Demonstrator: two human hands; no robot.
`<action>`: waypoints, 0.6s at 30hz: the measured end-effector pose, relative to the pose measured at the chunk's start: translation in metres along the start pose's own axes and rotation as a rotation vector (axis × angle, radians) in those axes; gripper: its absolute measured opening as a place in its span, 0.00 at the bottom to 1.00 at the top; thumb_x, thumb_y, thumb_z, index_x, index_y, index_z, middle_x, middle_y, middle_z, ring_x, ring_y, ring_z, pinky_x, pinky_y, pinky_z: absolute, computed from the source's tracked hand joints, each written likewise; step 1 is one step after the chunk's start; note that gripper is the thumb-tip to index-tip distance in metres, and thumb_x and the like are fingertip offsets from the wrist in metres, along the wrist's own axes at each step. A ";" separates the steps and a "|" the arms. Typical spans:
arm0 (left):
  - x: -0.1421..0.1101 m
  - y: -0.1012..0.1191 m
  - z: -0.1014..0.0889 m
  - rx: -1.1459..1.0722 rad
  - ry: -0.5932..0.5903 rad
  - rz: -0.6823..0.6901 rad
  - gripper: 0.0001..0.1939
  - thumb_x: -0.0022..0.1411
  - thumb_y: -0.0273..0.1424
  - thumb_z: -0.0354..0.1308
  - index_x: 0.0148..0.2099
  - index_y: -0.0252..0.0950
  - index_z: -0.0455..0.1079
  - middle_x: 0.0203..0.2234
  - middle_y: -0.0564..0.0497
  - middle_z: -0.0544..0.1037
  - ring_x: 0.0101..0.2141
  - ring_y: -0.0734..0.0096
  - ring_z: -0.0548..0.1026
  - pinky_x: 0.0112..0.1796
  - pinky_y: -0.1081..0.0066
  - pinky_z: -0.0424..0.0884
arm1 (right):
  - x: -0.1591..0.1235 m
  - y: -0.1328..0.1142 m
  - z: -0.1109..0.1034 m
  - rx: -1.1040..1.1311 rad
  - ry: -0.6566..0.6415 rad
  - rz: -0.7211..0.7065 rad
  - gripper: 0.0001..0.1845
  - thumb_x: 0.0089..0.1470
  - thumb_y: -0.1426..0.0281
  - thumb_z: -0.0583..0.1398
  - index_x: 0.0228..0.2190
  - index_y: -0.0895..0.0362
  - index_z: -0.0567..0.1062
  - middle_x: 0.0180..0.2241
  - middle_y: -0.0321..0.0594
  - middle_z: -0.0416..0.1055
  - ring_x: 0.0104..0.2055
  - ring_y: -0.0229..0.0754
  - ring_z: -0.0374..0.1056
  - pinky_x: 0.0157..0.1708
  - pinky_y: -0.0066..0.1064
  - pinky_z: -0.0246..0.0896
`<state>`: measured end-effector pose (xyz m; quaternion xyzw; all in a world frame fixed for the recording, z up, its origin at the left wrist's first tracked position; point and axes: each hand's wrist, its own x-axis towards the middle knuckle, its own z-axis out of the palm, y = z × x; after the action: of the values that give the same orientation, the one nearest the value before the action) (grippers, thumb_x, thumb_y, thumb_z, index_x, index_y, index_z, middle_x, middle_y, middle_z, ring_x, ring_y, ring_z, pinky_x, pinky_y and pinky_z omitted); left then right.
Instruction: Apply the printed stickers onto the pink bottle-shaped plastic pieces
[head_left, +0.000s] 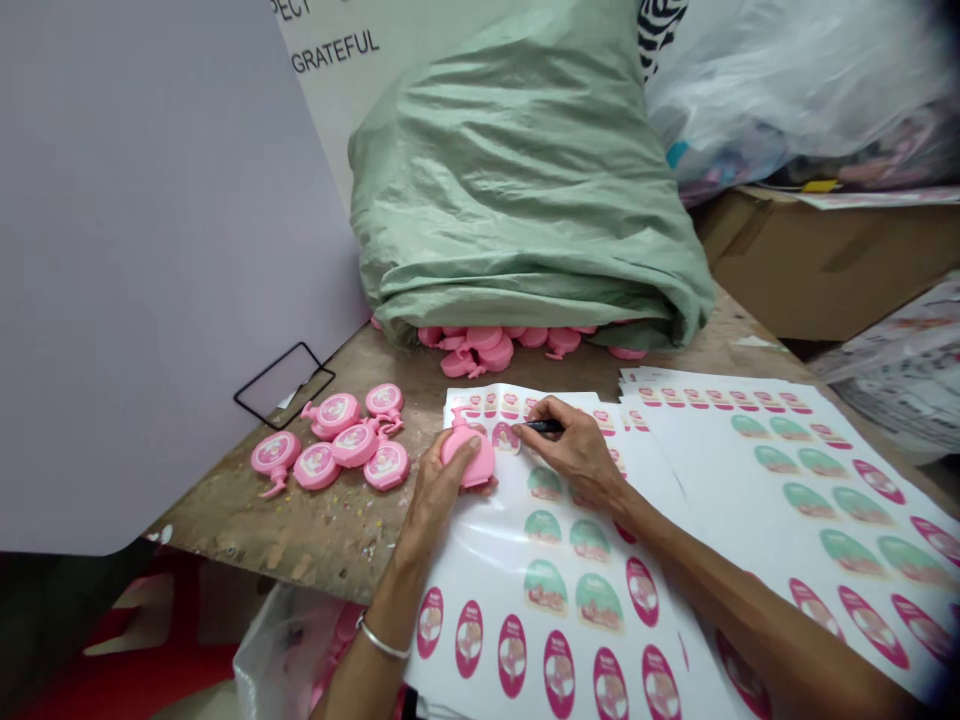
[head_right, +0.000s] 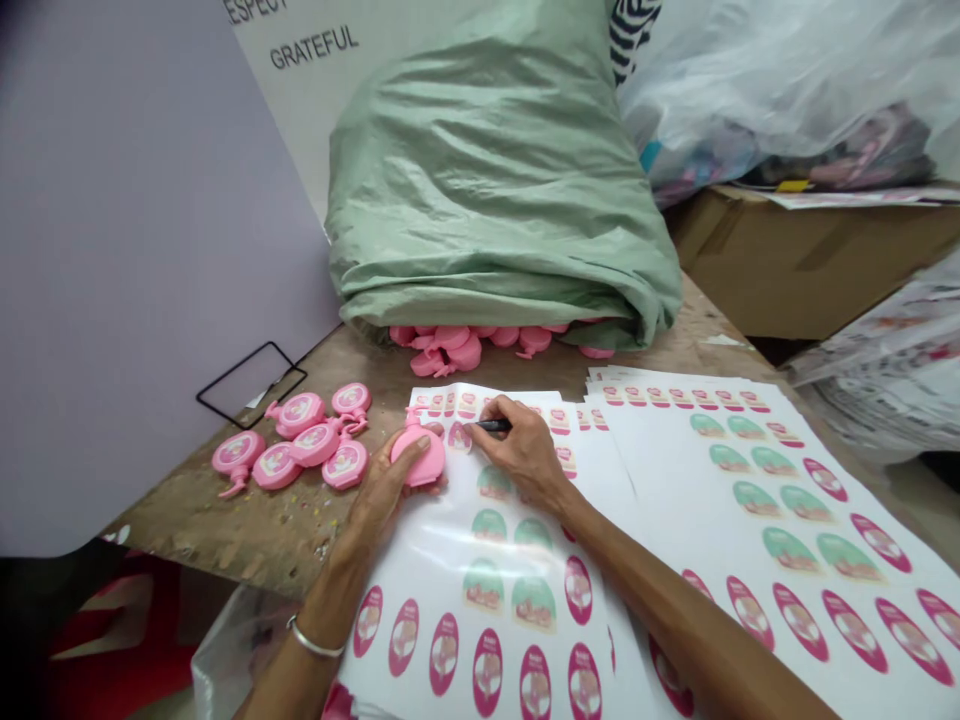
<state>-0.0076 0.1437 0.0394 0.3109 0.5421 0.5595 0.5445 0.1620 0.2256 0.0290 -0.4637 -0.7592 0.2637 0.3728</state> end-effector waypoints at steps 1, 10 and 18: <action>0.000 0.000 0.001 0.004 0.001 0.015 0.24 0.56 0.43 0.63 0.48 0.30 0.70 0.28 0.49 0.75 0.22 0.73 0.74 0.24 0.72 0.76 | -0.002 0.000 -0.001 0.022 -0.010 0.017 0.13 0.51 0.58 0.61 0.27 0.54 0.67 0.25 0.34 0.68 0.27 0.37 0.62 0.28 0.29 0.58; -0.011 -0.016 0.002 0.040 0.209 0.053 0.28 0.53 0.46 0.65 0.50 0.32 0.69 0.39 0.45 0.73 0.30 0.69 0.76 0.28 0.68 0.79 | 0.011 0.006 0.006 -0.033 -0.085 0.033 0.11 0.44 0.62 0.64 0.24 0.54 0.69 0.26 0.36 0.68 0.31 0.41 0.63 0.36 0.34 0.59; -0.012 -0.022 0.005 -0.034 0.256 0.093 0.27 0.48 0.45 0.68 0.46 0.33 0.71 0.39 0.44 0.75 0.33 0.67 0.76 0.28 0.71 0.79 | 0.027 -0.003 0.005 0.186 -0.251 0.246 0.21 0.41 0.52 0.65 0.23 0.56 0.69 0.20 0.32 0.67 0.20 0.34 0.60 0.22 0.28 0.53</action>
<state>0.0055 0.1292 0.0223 0.2526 0.5826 0.6284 0.4492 0.1483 0.2487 0.0366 -0.4802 -0.7096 0.4321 0.2815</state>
